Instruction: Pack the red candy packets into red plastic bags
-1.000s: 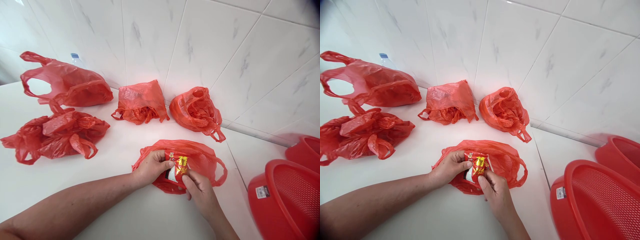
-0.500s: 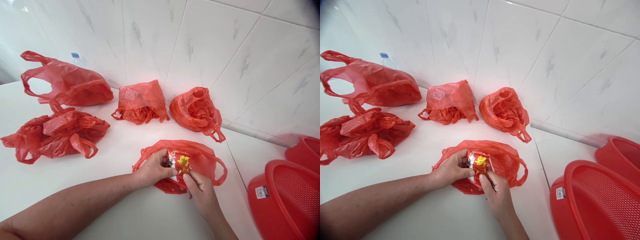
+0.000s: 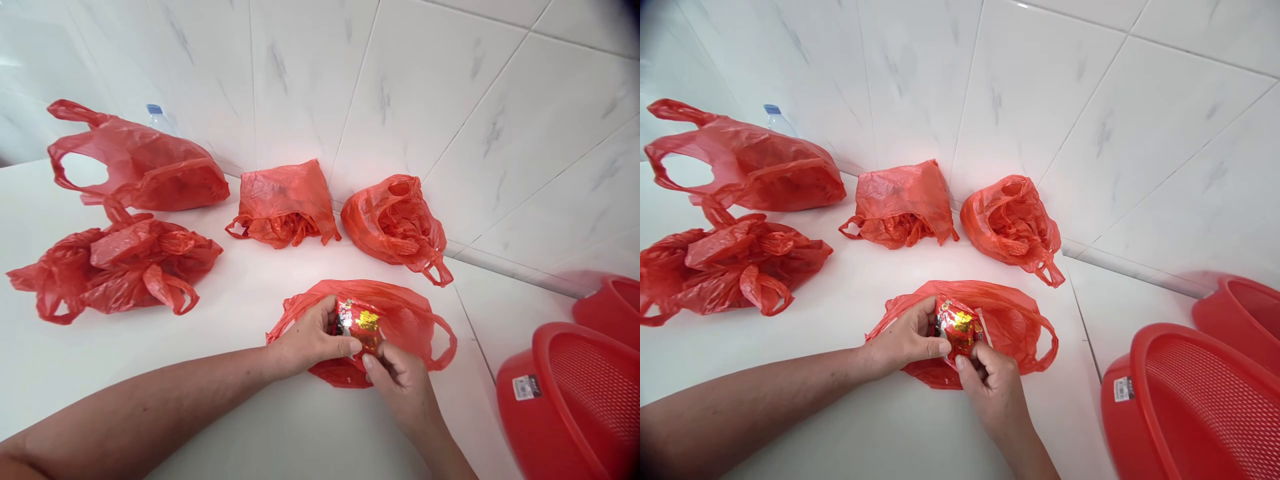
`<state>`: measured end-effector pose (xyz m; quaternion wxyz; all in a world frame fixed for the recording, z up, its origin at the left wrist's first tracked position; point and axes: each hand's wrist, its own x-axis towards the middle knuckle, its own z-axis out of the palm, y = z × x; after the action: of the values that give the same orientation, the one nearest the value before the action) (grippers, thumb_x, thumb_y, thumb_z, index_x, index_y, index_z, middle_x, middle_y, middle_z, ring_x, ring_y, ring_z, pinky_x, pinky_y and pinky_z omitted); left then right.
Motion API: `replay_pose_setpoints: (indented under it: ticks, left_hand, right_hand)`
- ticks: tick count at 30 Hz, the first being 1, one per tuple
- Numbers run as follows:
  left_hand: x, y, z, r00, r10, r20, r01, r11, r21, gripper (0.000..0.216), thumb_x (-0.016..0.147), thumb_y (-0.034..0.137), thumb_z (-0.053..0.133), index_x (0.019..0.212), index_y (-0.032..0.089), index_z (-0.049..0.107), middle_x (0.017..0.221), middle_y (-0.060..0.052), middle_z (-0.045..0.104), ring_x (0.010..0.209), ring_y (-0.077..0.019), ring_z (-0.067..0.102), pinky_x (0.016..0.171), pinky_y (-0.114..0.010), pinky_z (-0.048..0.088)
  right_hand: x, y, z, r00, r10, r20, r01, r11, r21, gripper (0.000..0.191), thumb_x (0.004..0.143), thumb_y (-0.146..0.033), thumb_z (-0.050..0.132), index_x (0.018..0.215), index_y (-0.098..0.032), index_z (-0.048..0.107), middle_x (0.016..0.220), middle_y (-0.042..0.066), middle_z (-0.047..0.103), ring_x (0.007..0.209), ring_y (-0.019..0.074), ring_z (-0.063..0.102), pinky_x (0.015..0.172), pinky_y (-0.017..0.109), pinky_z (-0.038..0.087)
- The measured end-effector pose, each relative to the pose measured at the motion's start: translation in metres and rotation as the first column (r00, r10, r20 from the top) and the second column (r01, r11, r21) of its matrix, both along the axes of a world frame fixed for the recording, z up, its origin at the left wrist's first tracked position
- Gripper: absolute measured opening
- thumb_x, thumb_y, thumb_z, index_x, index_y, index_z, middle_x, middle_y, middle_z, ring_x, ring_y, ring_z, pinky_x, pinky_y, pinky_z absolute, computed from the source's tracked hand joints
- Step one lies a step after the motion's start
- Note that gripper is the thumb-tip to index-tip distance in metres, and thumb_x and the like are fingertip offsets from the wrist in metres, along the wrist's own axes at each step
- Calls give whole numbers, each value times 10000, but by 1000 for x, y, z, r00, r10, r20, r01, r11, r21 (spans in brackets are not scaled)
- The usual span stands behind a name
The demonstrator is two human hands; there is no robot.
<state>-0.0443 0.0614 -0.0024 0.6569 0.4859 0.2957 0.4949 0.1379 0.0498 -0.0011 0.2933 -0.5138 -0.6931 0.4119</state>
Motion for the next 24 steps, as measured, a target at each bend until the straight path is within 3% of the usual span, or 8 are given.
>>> replay_pose_setpoints:
  ticks: [6, 14, 20, 24]
  left_hand:
    - [0, -1, 0, 999, 18, 41, -15, 997, -76, 289, 698, 206, 748, 938, 193, 586, 877, -1, 656, 795, -151, 607, 730, -269, 477]
    - [-3, 0, 4, 999, 19, 37, -15, 995, -99, 258, 671, 246, 768, 869, 184, 614, 841, -5, 673, 769, -164, 623, 720, -276, 492]
    - [-3, -2, 1, 990, 105, -95, -108, 994, -24, 249, 781, 382, 672, 934, 196, 607, 944, -23, 670, 878, -187, 613, 787, -281, 483]
    - [-4, 0, 1, 991, 84, -102, -86, 996, -15, 230, 812, 407, 628, 878, 187, 622, 858, -12, 671, 793, -169, 611, 737, -264, 477]
  right_hand:
    - [-4, 0, 1, 991, 123, 46, -125, 992, 31, 297, 803, -350, 531, 593, -204, 379, 539, -54, 332, 494, 84, 297, 455, 217, 252]
    - [-2, 2, 2, 981, 193, 17, -193, 981, -16, 290, 830, -415, 516, 649, -198, 452, 559, -55, 320, 502, 87, 290, 459, 225, 241]
    - [-1, 1, -2, 982, 184, 49, -183, 983, -16, 323, 863, -386, 463, 618, -209, 348, 569, -53, 312, 521, 92, 277, 474, 232, 230]
    - [-2, 1, -2, 977, 201, 70, -201, 979, -7, 310, 857, -373, 468, 623, -210, 347, 571, -55, 298, 521, 92, 271, 477, 236, 227]
